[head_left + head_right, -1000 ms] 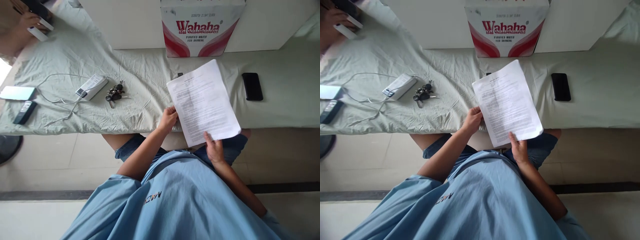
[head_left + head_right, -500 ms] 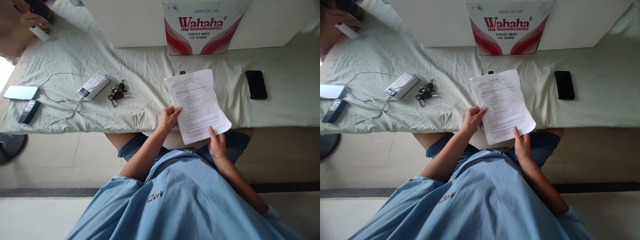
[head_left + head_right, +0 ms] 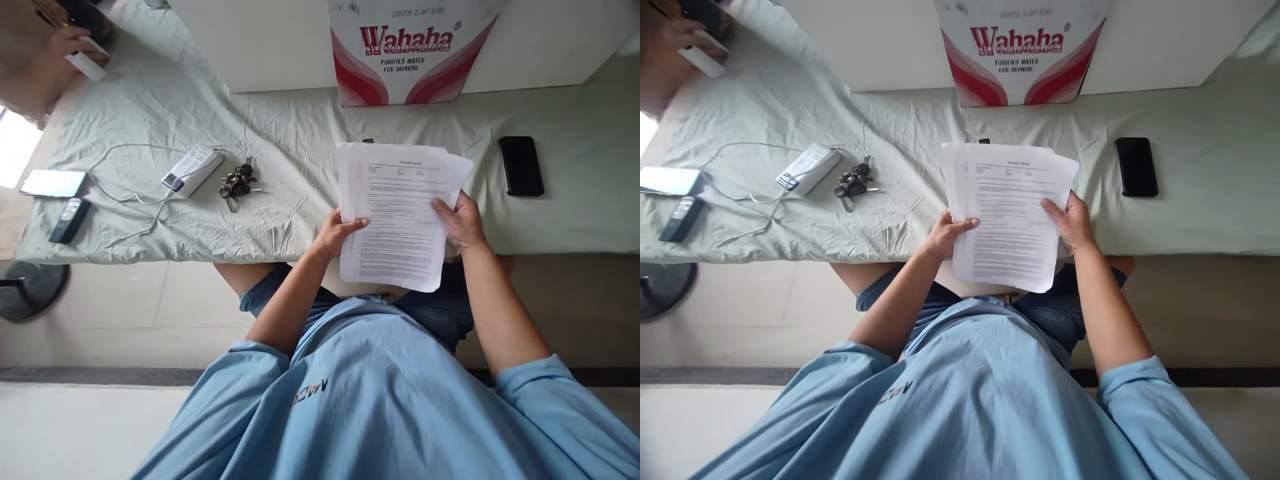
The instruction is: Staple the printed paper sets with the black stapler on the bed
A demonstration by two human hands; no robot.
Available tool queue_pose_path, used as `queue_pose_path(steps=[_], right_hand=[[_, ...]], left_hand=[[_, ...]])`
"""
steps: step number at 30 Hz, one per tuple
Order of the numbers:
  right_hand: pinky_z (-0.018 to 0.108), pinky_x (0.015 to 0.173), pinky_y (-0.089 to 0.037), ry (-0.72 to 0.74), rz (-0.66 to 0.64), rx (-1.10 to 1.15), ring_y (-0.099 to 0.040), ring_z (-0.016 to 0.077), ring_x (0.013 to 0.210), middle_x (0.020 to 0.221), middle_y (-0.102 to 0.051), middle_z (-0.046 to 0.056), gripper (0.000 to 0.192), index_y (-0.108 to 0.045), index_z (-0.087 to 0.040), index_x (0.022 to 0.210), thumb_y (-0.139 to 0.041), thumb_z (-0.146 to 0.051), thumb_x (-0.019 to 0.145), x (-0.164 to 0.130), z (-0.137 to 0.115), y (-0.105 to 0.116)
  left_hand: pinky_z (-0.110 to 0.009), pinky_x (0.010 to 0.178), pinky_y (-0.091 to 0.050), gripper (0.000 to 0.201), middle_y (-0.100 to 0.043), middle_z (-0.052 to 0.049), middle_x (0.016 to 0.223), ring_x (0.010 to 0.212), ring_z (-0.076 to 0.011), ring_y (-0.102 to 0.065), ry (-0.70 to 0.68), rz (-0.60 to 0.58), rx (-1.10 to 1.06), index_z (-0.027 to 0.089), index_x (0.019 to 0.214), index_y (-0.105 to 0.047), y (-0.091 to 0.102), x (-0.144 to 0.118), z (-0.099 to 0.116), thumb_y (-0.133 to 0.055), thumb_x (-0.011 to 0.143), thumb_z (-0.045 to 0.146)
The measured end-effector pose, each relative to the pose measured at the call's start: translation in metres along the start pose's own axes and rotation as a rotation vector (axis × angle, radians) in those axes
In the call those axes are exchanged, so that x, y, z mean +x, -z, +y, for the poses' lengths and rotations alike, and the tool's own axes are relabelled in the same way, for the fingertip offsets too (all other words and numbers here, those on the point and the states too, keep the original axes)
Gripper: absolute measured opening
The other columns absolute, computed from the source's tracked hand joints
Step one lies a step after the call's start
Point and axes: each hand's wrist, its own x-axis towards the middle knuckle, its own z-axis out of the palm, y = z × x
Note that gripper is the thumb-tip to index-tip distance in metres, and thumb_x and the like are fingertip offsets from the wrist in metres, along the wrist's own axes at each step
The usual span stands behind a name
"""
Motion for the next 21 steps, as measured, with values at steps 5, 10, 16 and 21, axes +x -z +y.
queue_pose_path(steps=[5,10,16,21], right_hand=[[0.051,0.102,-0.072,0.065,0.242,-0.052,-0.086,0.0331,0.105,0.103,-0.090,0.006,0.063,-0.090,-0.025,0.113,-0.094,-0.083,0.087,-0.017,0.003,-0.005],[0.040,0.080,-0.065,0.067,0.281,-0.028,-0.075,0.0225,0.080,0.084,-0.078,-0.001,0.061,-0.087,-0.026,0.099,-0.092,-0.085,0.087,-0.013,0.008,-0.002],[0.036,0.075,-0.060,0.111,0.344,-0.069,-0.065,0.0188,0.076,0.080,-0.072,-0.002,0.062,-0.080,-0.024,0.093,-0.091,-0.085,0.087,-0.007,0.015,0.003],[0.036,0.078,-0.060,0.128,0.373,-0.104,-0.066,0.0194,0.077,0.078,-0.070,-0.002,0.062,-0.080,-0.024,0.092,-0.085,-0.085,0.091,-0.007,0.015,0.009]], left_hand=[[-0.051,0.105,-0.074,0.062,-0.093,-0.007,0.111,0.120,-0.0377,-0.090,-0.036,0.041,-0.070,0.024,0.112,-0.085,-0.002,0.001,-0.001,-0.115,0.070,0.059],[-0.051,0.113,-0.073,0.061,-0.092,-0.010,0.102,0.130,-0.0394,-0.087,0.030,0.038,-0.145,0.021,0.107,-0.088,-0.005,0.004,-0.005,-0.108,0.077,0.070],[-0.051,0.113,-0.073,0.060,-0.093,-0.011,0.106,0.128,-0.0389,-0.088,0.030,0.111,-0.213,0.021,0.111,-0.090,-0.005,0.008,-0.007,-0.111,0.076,0.064],[-0.052,0.108,-0.074,0.067,-0.093,-0.010,0.103,0.121,-0.0388,-0.089,0.055,0.171,-0.202,0.020,0.116,-0.091,-0.003,0.008,-0.007,-0.115,0.068,0.060]])
